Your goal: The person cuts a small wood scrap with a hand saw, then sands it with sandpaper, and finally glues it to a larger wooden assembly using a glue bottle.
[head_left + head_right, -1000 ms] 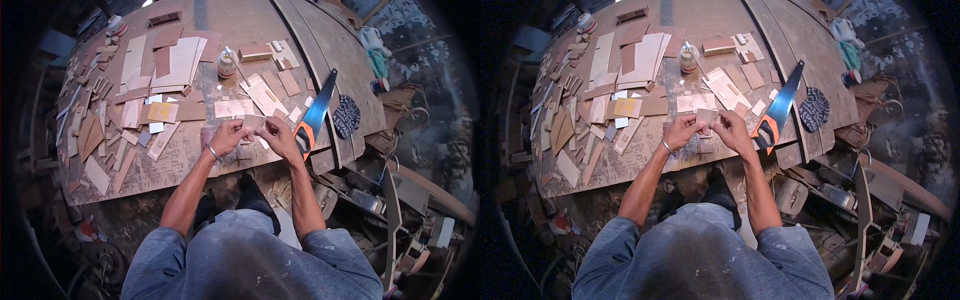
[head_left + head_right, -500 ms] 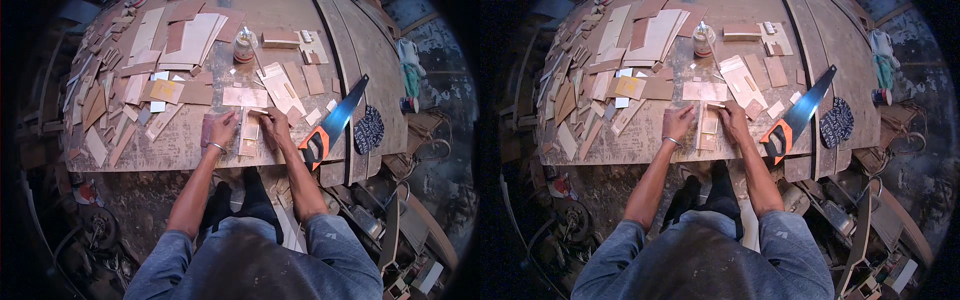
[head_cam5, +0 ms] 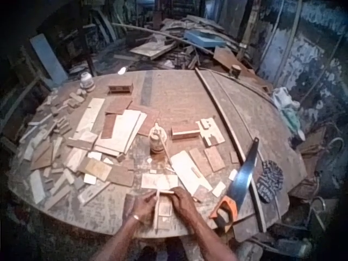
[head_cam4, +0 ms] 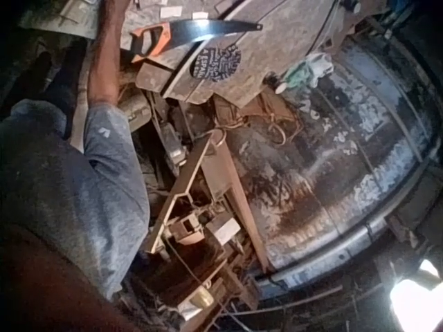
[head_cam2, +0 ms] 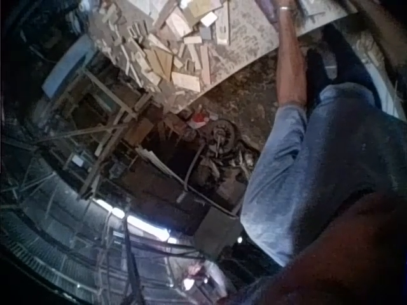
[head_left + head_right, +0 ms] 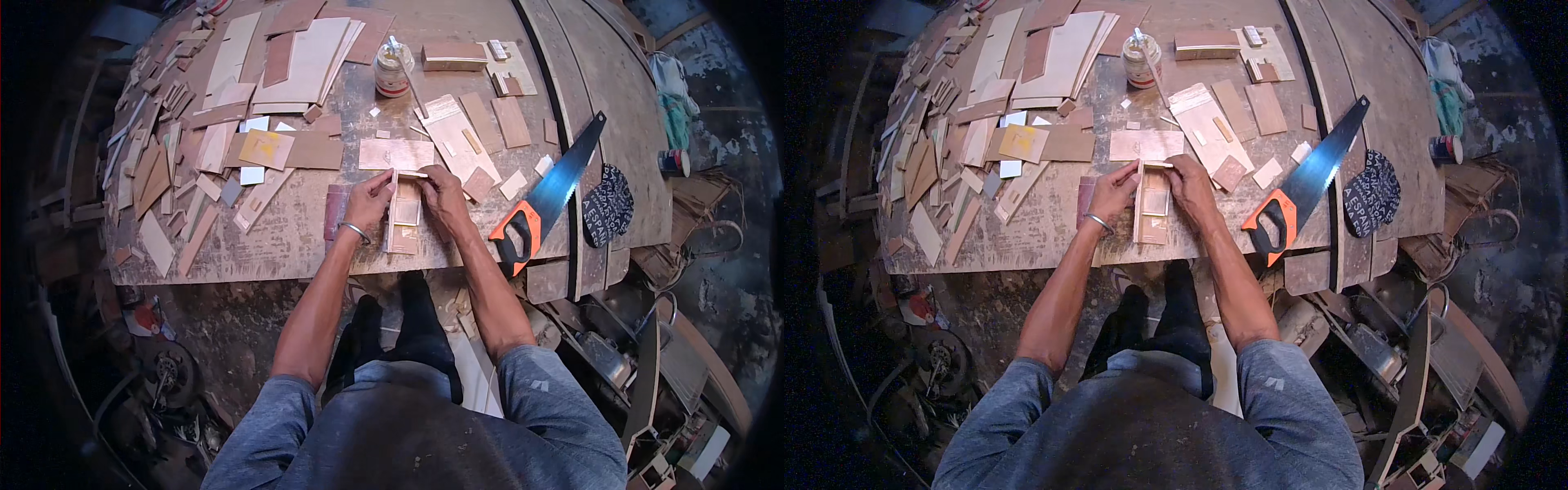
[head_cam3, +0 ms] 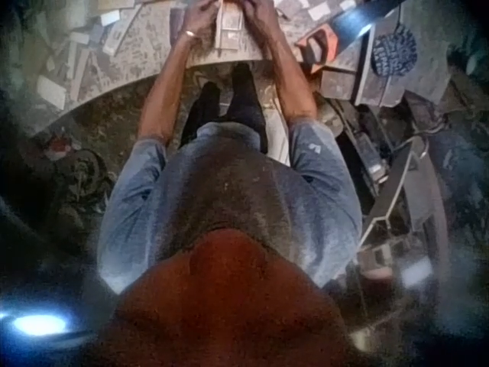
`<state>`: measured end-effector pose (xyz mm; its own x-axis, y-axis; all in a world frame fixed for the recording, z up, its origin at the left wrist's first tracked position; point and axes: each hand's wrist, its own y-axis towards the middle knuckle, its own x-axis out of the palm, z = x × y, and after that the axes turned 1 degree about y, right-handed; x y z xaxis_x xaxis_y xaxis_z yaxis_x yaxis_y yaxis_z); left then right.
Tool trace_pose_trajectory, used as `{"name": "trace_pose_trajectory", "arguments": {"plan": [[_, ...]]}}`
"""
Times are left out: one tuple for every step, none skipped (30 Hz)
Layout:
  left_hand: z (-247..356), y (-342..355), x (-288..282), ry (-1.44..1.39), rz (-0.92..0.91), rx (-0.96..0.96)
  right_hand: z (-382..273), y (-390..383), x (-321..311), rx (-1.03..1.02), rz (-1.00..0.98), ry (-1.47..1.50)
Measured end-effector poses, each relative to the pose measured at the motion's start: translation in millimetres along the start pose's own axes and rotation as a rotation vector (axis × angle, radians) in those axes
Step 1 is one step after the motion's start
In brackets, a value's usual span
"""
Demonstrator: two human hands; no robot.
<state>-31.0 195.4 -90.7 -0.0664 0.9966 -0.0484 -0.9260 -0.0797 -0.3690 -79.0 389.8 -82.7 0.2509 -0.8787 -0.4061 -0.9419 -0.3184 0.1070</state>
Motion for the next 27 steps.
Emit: {"name": "trace_pose_trajectory", "arguments": {"plan": [[-4,1,-4,0.021,-0.008,0.012,-2,1,3,-0.018,0.012,-0.001],[-2,1,-2,0.024,-0.014,0.011,0,0,3,-0.030,0.029,-0.009],[0,1,0,-0.044,-0.020,-0.006,2,0,1,-0.026,0.035,-0.009],[2,1,2,-0.111,-0.026,-0.024,3,-1,0,-0.040,0.029,-0.030],[11,3,8,-0.110,-0.040,-0.026,6,-2,-4,-0.051,0.028,-0.056],[21,3,14,-0.076,0.062,-0.103,7,-3,-5,-0.045,0.036,-0.058],[30,4,20,-0.042,0.163,-0.180,8,-3,-6,-0.037,0.033,-0.046],[27,7,19,-0.035,0.164,-0.180,6,-3,-4,-0.036,0.024,-0.027],[24,12,18,0.005,0.205,-0.164,4,-2,-1,-0.035,0.028,-0.022],[21,16,16,0.046,0.245,-0.148,2,-1,1,-0.021,0.033,0.008],[16,19,16,0.013,0.245,-0.155,6,-1,1,-0.005,0.041,0.036],[11,22,16,0.018,0.240,-0.155,10,-1,1,-0.003,0.047,0.038],[6,25,17,-0.002,0.242,-0.135,13,-2,0,0.021,0.040,0.044],[6,25,18,-0.022,0.242,-0.119,12,-2,0,0.048,0.033,0.051],[6,26,19,-0.018,0.238,-0.122,10,-3,-1,0.053,0.037,0.053],[7,26,20,0.009,0.232,-0.136,8,-6,-2,0.066,0.076,0.062],[8,24,19,0.037,0.232,-0.153,0,-8,-1,0.078,0.108,0.076],[8,24,17,0.038,0.237,-0.153,-7,-11,-2,0.076,0.105,0.079],[8,23,16,0.059,0.235,-0.157,-14,-13,-5,-0.005,0.095,-0.032],[9,24,18,0.077,0.228,-0.161,-15,-16,-9,-0.086,0.087,-0.149],[10,24,18,0.072,0.229,-0.160,-13,-17,-10,-0.088,0.083,-0.153],[10,25,19,0.070,0.219,-0.172,-11,-18,-10,-0.150,0.080,-0.218],[8,26,16,0.069,0.216,-0.183,-12,-17,-9,-0.216,0.075,-0.279],[6,26,14,0.064,0.226,-0.181,-13,-17,-7,-0.225,0.067,-0.277],[4,26,14,0.064,0.231,-0.162,-15,-16,-6,-0.217,0.066,-0.281],[5,27,16,0.062,0.227,-0.142,-14,-16,-6,-0.203,0.069,-0.291],[6,26,15,0.103,0.214,-0.168,-13,-16,-6,-0.210,0.064,-0.294]]}}
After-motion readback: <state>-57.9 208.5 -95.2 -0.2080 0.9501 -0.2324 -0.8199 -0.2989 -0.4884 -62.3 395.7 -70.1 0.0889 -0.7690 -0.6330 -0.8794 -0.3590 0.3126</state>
